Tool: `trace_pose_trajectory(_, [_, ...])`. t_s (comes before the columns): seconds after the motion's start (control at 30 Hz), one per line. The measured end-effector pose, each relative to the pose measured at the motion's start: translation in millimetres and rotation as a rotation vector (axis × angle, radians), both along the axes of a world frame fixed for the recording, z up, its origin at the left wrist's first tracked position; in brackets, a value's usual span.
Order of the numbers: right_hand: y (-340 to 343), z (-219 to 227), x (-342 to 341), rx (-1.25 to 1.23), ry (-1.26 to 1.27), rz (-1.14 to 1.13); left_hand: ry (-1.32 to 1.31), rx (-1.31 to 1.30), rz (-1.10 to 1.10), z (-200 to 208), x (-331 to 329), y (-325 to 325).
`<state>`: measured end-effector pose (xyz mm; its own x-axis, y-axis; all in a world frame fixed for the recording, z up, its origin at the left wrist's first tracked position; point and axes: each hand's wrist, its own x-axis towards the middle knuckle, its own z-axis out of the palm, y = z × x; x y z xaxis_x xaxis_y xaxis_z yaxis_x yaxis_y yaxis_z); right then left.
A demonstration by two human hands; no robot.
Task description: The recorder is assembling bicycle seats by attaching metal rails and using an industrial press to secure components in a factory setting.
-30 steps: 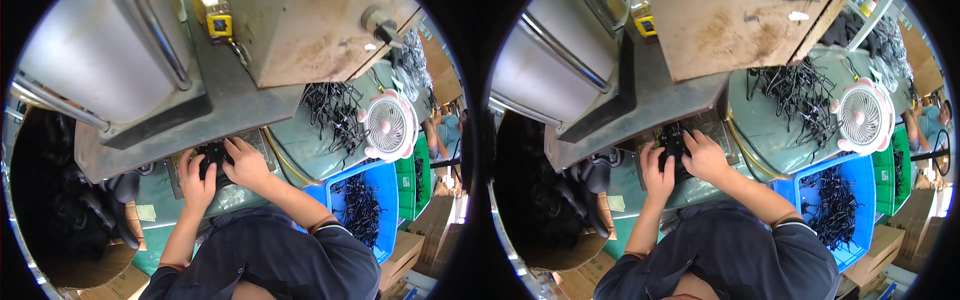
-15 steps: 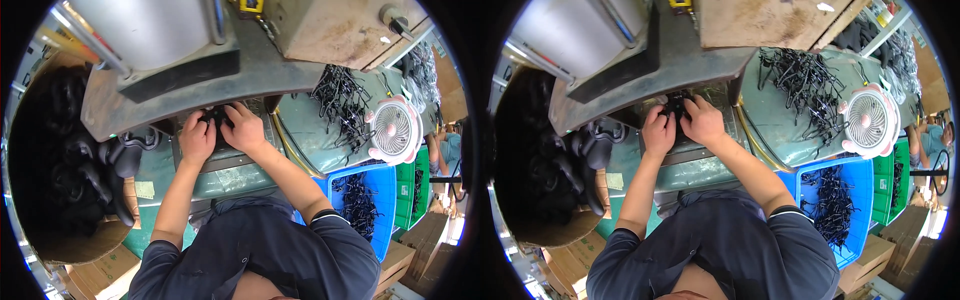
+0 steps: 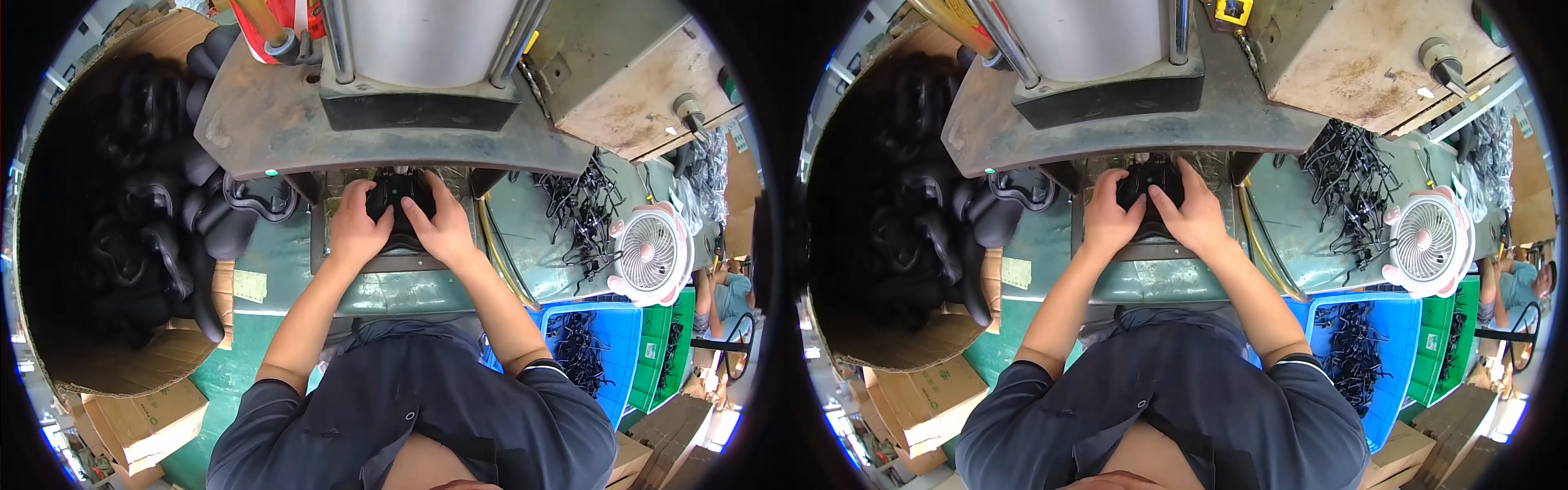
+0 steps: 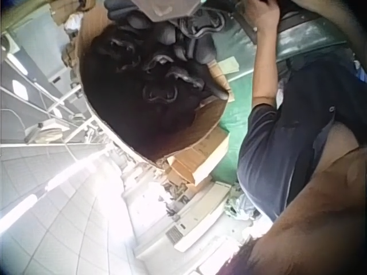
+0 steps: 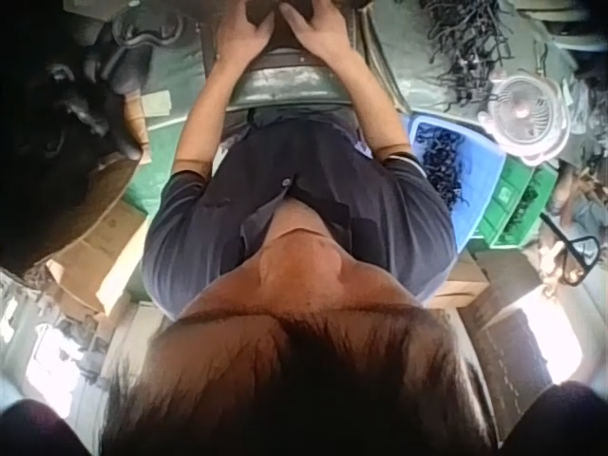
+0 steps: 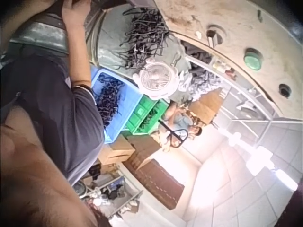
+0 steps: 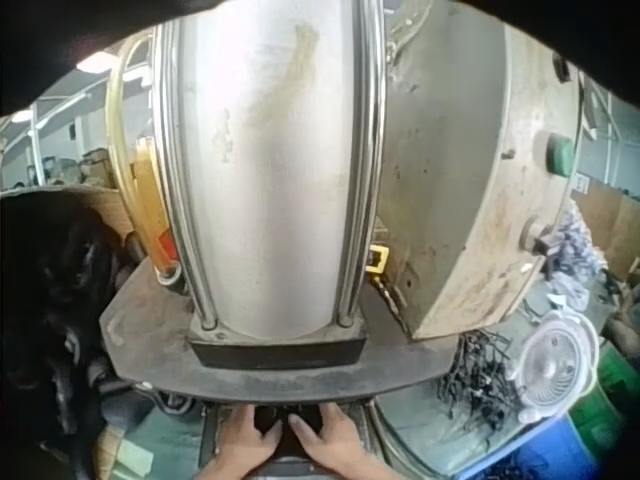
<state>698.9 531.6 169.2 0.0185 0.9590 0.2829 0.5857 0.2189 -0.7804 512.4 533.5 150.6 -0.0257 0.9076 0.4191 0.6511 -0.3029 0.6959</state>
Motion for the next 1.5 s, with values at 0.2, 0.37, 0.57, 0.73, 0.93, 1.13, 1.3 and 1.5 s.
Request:
trace_pose_trajectory(0.2, [-26, 7, 68, 0.060, 0.184, 0.343, -0.261, -0.198, -0.142, 8, -28, -13])
trace_pose_trajectory(0.37, [-55, -16, 103, 0.430, -0.221, 0.183, -0.781, -0.741, -0.598, 54, 8, -55])
trace_pose_trajectory(0.57, [-75, -18, 125, 0.212, 0.350, -0.286, -0.994, -0.588, -0.849, 56, -14, -50])
trace_pose_trajectory(0.73, [31, 63, 199, 0.061, 0.743, -0.213, -0.836, -0.679, -0.843, 51, -16, -58])
trace_pose_trajectory(0.93, [113, 59, 220, 0.114, -0.608, -0.365, -0.632, -0.471, -0.534, 51, -46, -73])
trace_pose_trajectory(1.13, [138, -28, 297, 0.239, -0.921, -0.253, -0.720, -0.194, 0.210, 10, -146, -50])
trace_pose_trajectory(1.3, [60, 85, 243, 0.119, -0.126, -0.550, -0.631, -0.156, 0.571, -11, -189, -18])
trace_pose_trajectory(1.5, [-34, 35, 232, 0.054, 0.810, -0.268, -0.195, -0.319, 0.770, -3, -212, 25])
